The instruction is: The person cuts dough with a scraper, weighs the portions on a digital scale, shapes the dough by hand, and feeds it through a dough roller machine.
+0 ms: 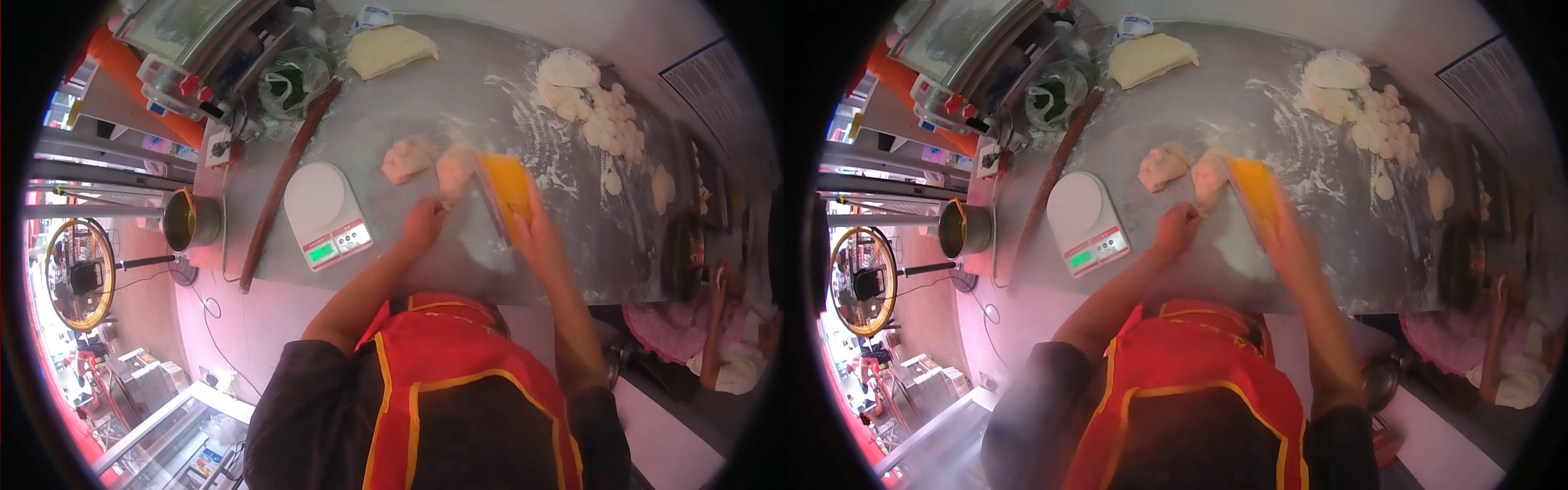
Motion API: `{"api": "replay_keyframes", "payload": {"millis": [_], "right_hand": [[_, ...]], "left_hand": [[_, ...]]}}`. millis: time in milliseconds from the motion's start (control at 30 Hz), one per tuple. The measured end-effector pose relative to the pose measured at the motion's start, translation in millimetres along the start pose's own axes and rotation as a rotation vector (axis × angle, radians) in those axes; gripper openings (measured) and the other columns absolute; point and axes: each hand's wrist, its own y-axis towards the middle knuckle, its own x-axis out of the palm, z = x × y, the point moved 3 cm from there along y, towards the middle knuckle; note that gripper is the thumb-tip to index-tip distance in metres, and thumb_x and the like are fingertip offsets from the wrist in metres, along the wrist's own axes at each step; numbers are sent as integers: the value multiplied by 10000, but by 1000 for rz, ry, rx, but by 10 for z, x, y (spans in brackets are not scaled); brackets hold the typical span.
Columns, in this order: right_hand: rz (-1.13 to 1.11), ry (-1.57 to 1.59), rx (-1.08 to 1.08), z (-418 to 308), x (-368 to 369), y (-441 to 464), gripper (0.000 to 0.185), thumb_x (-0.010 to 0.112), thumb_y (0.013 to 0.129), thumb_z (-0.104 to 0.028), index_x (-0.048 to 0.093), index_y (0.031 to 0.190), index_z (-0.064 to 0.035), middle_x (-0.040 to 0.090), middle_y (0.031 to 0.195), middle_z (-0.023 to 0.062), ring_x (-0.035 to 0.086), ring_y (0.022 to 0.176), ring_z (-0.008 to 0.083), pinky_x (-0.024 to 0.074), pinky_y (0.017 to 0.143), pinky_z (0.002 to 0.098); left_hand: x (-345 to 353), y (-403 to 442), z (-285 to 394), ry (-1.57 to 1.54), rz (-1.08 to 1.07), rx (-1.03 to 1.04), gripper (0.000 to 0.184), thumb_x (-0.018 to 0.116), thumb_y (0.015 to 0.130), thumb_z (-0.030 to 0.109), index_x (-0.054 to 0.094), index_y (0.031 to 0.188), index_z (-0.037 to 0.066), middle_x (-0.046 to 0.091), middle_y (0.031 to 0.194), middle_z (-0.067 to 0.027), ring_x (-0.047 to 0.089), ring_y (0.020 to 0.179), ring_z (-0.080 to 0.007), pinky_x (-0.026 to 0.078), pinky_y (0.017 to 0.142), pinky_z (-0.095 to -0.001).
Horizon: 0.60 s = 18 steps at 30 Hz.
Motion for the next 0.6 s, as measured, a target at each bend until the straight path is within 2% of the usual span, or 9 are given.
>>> {"api": "replay_keyframes", "payload": {"millis": [33,133,233,333,433,533,600], "right_hand": [[-25,-5,5,-32,-5,104,641,501,877,-129,227,1454,-177,626,972,245,605,842,435,471,718,492],[-170,-58,106,-94,-11,379,670,509,869,-90,211,1462,-182,613,1006,260,599,874,440,471,741,469],[-203,-76,68,-41,32,530,689,526,862,-95,205,1463,-195,624,959,244,597,845,438,468,714,476],[-271,-143,54,-27,25,624,705,541,855,-104,198,1464,-195,633,891,228,603,799,427,468,691,476],[-184,-152,-135,115,74,717,714,548,848,-97,201,1462,-214,634,838,225,604,755,426,470,672,480],[-258,-188,-176,69,89,856,723,501,849,-65,170,1469,-237,640,853,203,617,754,392,480,665,467],[-402,-286,-72,83,175,953,748,488,838,-41,152,1474,-245,639,841,207,619,735,391,481,657,474]], "left_hand": [[-18,4,41,-2,-52,-95,365,683,777,180,510,1061,29,605,895,-140,627,784,-285,485,717,-360],[-60,19,170,-196,64,84,480,679,767,160,461,1170,20,584,1003,-162,611,844,-301,481,758,-367],[96,205,201,-212,165,69,611,686,752,167,385,1264,25,513,1153,-217,497,1064,-397,437,863,-432],[89,226,296,-182,279,182,739,688,747,189,305,1360,34,504,1156,-225,498,1068,-397,444,869,-437],[81,248,305,-70,102,48,835,693,763,232,216,1421,47,475,1203,-250,489,1093,-406,444,884,-439],[-122,184,587,-117,117,-63,822,678,792,322,222,1416,42,456,1235,-278,475,1121,-419,441,891,-448],[-102,273,564,-135,93,-149,831,643,804,414,221,1420,51,446,1259,-276,477,1131,-422,443,891,-455]]}}
